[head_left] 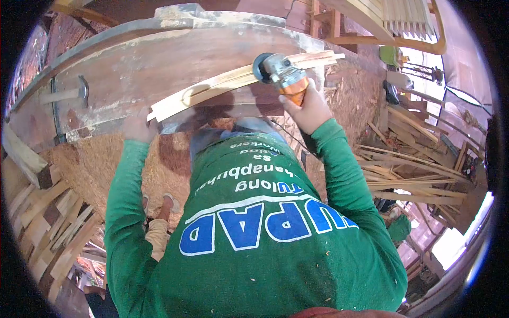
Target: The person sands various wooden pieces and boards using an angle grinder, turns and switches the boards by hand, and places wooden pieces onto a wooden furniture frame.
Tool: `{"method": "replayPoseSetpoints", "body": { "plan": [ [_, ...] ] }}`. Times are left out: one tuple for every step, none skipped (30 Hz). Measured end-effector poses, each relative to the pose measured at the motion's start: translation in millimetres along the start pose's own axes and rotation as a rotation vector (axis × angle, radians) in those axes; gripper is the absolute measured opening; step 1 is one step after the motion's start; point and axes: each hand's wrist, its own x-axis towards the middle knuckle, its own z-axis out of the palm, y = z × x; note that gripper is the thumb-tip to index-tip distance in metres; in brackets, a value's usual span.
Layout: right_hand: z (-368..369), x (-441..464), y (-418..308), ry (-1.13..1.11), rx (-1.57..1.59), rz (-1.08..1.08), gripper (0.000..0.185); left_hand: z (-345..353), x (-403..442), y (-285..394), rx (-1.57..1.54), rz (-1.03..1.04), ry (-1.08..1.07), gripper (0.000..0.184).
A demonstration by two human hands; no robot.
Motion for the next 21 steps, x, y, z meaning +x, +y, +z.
{"method": "replayPoseSetpoints", "body": {
  "plan": [
    [-4, 5, 19, 0.029, 0.006, -0.01, 0.066, -7, 2, 6, 0.017, -0.027, -0.036, 0.033],
    [-8, 7, 33, 0.057, 0.01, -0.019, 0.067, -16, 3, 11, 0.034, -0.053, -0.073, 0.032],
    [-19, 9, 35, 0.05, 0.021, 0.021, 0.068, -22, 3, 17, 0.052, -0.079, -0.108, 0.032],
    [-26, 11, 39, 0.066, 0.031, 0.021, 0.068, -21, 1, 18, 0.035, -0.076, -0.081, 0.032],
    [-33, 12, 45, 0.085, 0.04, 0.023, 0.068, -17, 0, 12, 0.016, -0.07, -0.053, 0.031],
    [-44, 15, 50, 0.109, 0.046, 0.024, 0.068, -12, 1, 9, -0.006, -0.061, -0.022, 0.031],
    [-55, 16, 52, 0.107, 0.059, 0.061, 0.068, -9, 3, 6, 0.004, -0.046, -0.017, 0.032],
    [-62, 18, 64, 0.132, 0.083, 0.055, 0.069, -6, 3, 3, 0.015, -0.034, -0.011, 0.032],
    [-62, 20, 79, 0.149, 0.106, 0.05, 0.069, -1, 1, -1, 0.025, -0.028, -0.012, 0.033],
    [-64, 24, 96, 0.167, 0.135, 0.039, 0.07, 0, 0, -2, 0.036, -0.032, -0.021, 0.034],
    [-68, 30, 114, 0.165, 0.015, 0.121, 0.073, 0, -2, -3, 0.048, -0.04, -0.03, 0.035],
    [-71, 35, 131, 0.18, 0.01, 0.147, 0.074, -1, -1, -3, 0.063, -0.049, -0.038, 0.036],
    [-76, 41, 145, 0.194, 0.006, 0.17, 0.075, -4, 2, 0, 0.089, -0.061, -0.046, 0.037],
    [-80, 43, 158, 0.207, 0.001, 0.193, 0.077, -7, 3, 5, 0.114, -0.076, -0.054, 0.037],
    [-93, 41, 151, 0.201, 0.006, 0.218, 0.079, -9, 2, 7, 0.139, -0.092, -0.064, 0.038],
    [-95, 47, 168, 0.2, -0.006, 0.234, 0.079, -5, 1, 2, 0.114, -0.072, -0.053, 0.038],
    [-96, 49, 182, 0.205, 0.038, 0.222, 0.079, 2, 0, -5, 0.088, -0.056, -0.04, 0.038],
    [-96, 50, 185, 0.207, 0.08, 0.207, 0.079, 5, -3, -9, 0.062, -0.043, -0.026, 0.038],
    [-96, 49, 176, 0.195, 0.095, 0.201, 0.079, -2, -2, -5, 0.084, -0.044, -0.022, 0.038],
    [-96, 47, 164, 0.182, 0.112, 0.189, 0.079, -7, 0, 1, 0.109, -0.049, -0.017, 0.039],
    [-93, 45, 152, 0.162, 0.127, 0.174, 0.078, -12, 2, 8, 0.133, -0.062, -0.014, 0.039]
  ]
}}
